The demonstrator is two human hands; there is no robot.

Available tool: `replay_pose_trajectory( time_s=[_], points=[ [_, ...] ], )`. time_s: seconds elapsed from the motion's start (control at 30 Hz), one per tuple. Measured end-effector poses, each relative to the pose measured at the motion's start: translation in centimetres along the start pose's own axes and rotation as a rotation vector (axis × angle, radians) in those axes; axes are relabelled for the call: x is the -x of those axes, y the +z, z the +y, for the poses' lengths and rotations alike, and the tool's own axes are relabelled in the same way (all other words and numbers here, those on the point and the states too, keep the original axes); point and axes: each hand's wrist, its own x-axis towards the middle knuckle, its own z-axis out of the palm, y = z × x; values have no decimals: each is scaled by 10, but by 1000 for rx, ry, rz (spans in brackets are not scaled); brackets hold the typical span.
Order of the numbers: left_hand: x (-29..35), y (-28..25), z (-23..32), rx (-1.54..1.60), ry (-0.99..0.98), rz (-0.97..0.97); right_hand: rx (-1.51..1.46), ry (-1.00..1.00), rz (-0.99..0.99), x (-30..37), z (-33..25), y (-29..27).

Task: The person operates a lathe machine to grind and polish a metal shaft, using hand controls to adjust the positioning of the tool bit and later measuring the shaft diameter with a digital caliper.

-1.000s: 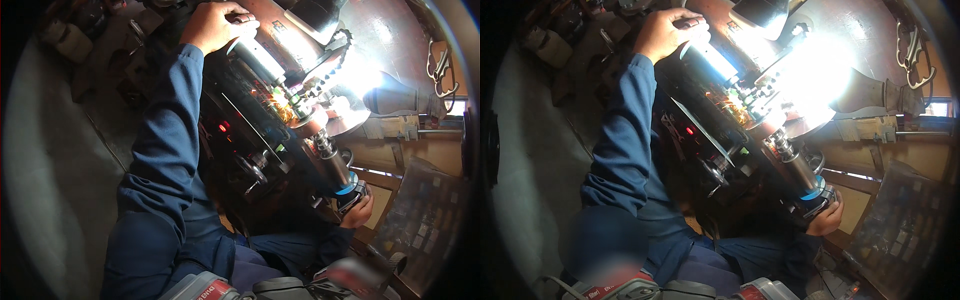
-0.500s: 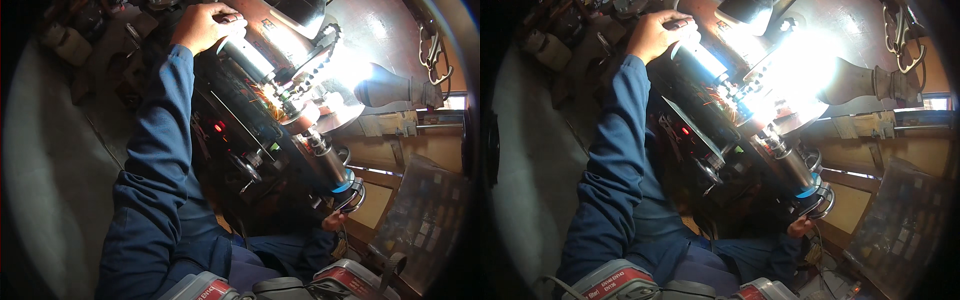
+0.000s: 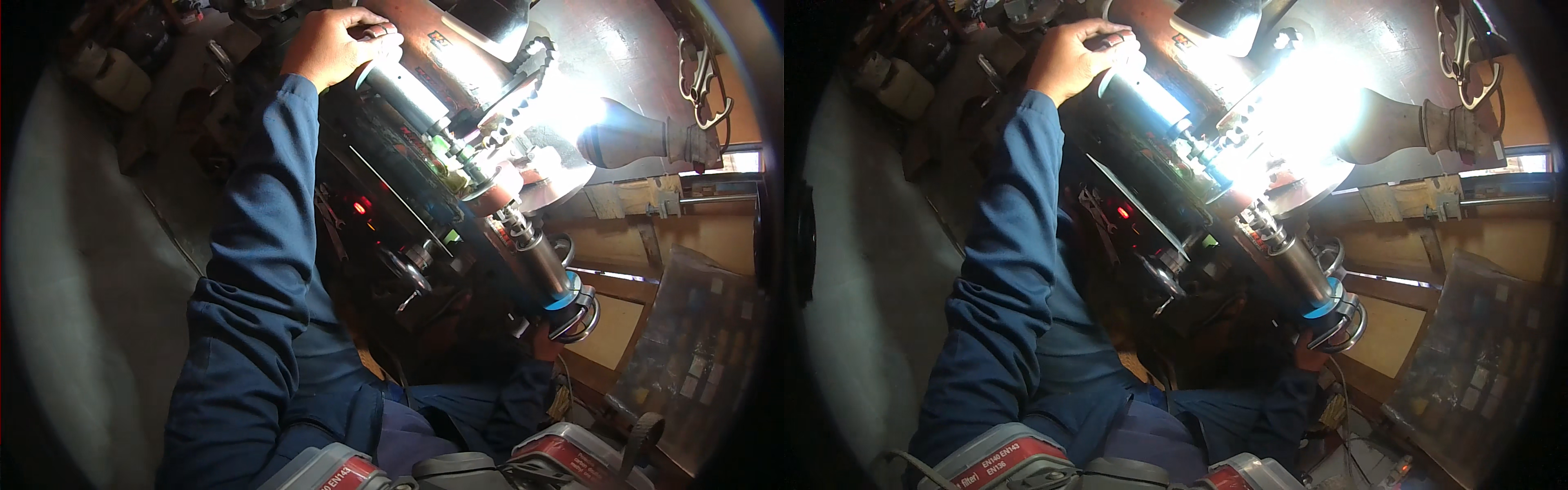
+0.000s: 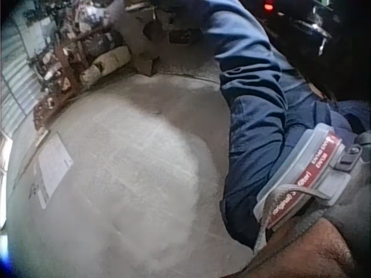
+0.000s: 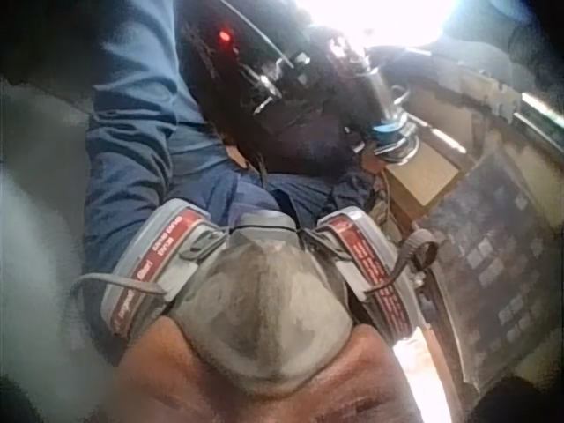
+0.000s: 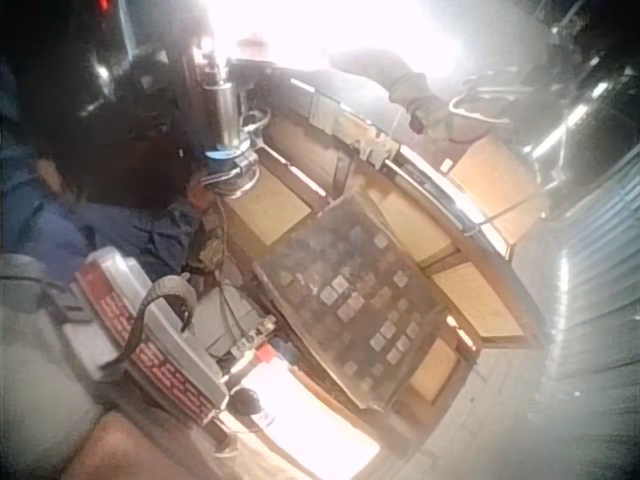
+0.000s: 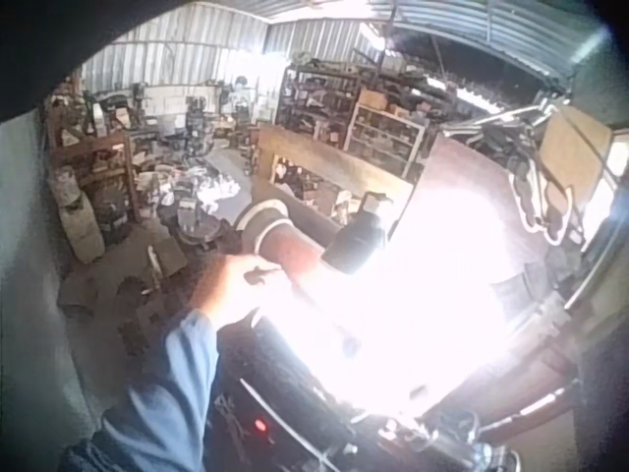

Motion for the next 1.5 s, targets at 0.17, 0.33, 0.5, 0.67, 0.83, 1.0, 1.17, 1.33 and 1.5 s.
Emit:
replay_pose_trajectory(
  time_s=[0.17,0.33,0.5,0.67,0.83,1.0,1.17,1.33,1.5],
  points=[
    [6,-13,2,-36,-57,12,-24,100,-72,-20,-90,-4],
    [3,-8,-1,-124,0,37,-3,65,-106,-5,-85,-32],
    [3,-22,26,-47,-124,-20,-113,-79,-10,-2,-116,-33],
    [5,-26,30,23,-165,13,-21,-56,24,-34,-180,-38],
    [4,-26,24,22,-133,0,154,43,0,-59,-188,-45],
    [4,-26,26,29,-158,-11,241,37,-91,-92,-179,-54],
    [5,-26,23,-23,-74,61,36,164,-387,-122,-156,-61],
    [3,-23,17,16,-66,55,-125,291,-552,-147,-127,-64],
    [4,-29,17,-34,-70,52,-260,378,-697,-166,-131,-56]
  ],
)
